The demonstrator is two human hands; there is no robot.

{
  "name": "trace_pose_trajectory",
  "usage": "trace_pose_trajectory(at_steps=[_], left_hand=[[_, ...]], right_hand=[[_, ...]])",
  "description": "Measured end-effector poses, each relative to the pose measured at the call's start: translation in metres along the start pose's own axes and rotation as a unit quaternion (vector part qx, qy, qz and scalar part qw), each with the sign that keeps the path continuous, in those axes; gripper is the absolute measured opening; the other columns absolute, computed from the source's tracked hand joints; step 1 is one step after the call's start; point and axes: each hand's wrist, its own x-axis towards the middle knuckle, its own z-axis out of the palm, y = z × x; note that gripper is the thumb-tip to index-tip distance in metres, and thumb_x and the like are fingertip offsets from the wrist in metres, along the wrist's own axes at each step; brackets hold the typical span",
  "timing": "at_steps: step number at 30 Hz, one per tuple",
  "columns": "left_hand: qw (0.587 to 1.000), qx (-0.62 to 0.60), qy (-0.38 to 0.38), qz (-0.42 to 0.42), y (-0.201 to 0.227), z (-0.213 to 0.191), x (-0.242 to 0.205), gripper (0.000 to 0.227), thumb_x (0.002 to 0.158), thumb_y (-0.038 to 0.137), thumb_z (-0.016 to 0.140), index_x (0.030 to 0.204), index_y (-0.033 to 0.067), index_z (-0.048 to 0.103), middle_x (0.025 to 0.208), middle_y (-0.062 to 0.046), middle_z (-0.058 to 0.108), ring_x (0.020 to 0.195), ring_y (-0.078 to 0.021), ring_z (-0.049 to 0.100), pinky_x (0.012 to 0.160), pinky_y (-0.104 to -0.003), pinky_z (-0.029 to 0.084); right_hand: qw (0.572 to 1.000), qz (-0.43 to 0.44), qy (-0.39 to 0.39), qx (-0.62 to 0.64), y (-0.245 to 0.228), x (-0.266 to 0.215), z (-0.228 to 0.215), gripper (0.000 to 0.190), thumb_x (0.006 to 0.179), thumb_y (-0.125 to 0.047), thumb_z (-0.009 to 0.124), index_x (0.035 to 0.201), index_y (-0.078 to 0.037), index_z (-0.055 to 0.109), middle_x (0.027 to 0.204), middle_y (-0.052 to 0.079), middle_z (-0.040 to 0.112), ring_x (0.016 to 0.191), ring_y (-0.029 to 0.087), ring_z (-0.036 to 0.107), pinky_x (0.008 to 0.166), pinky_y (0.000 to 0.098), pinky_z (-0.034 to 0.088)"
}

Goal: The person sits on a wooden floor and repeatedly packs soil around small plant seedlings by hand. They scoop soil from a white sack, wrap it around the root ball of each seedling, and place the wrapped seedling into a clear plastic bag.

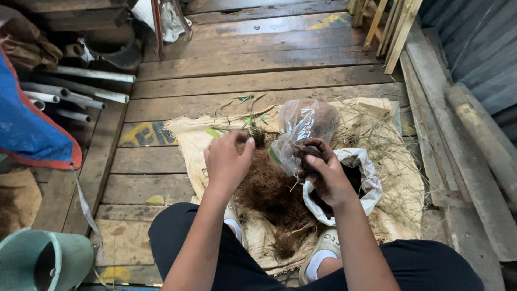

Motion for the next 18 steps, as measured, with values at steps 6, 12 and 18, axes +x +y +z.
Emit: trace_pose_trajectory(at_steps=[6,12,18], left_hand=[[0.93,0.086,-0.355,-0.03,0.01,0.012,-0.009,0.05,0.107,0.05,0.047,0.097,0.0093,0.074,0.081,-0.011,0.072,0.078,-0.0301,0.07,0.075,-0.043,0.056],[0.888,-0.066,-0.439,0.121,0.007,0.034,-0.042,0.05,0.1,0.051,0.051,0.126,0.0121,0.069,0.107,-0.017,0.075,0.098,-0.0312,0.072,0.091,-0.046,0.055],[0.874,-0.416,-0.252,0.02,0.008,0.069,-0.058,0.072,0.1,0.057,0.046,0.156,0.0138,0.035,0.145,-0.021,0.057,0.132,-0.0287,0.056,0.108,-0.043,0.046]], right_hand=[[0.999,-0.011,-0.035,-0.017,-0.009,-0.001,-0.007,0.035,0.096,-0.023,0.067,0.128,-0.009,0.057,0.118,0.011,0.072,0.09,0.018,0.069,0.072,0.0348,0.058],[0.996,-0.011,0.053,-0.068,0.002,0.005,-0.008,0.033,0.099,-0.024,0.066,0.126,-0.005,0.062,0.117,0.009,0.069,0.095,0.014,0.07,0.08,0.0312,0.061],[0.99,-0.049,0.086,-0.102,0.017,0.004,0.02,0.025,0.1,-0.025,0.058,0.117,-0.007,0.061,0.109,0.01,0.068,0.091,0.017,0.07,0.075,0.0286,0.062]])
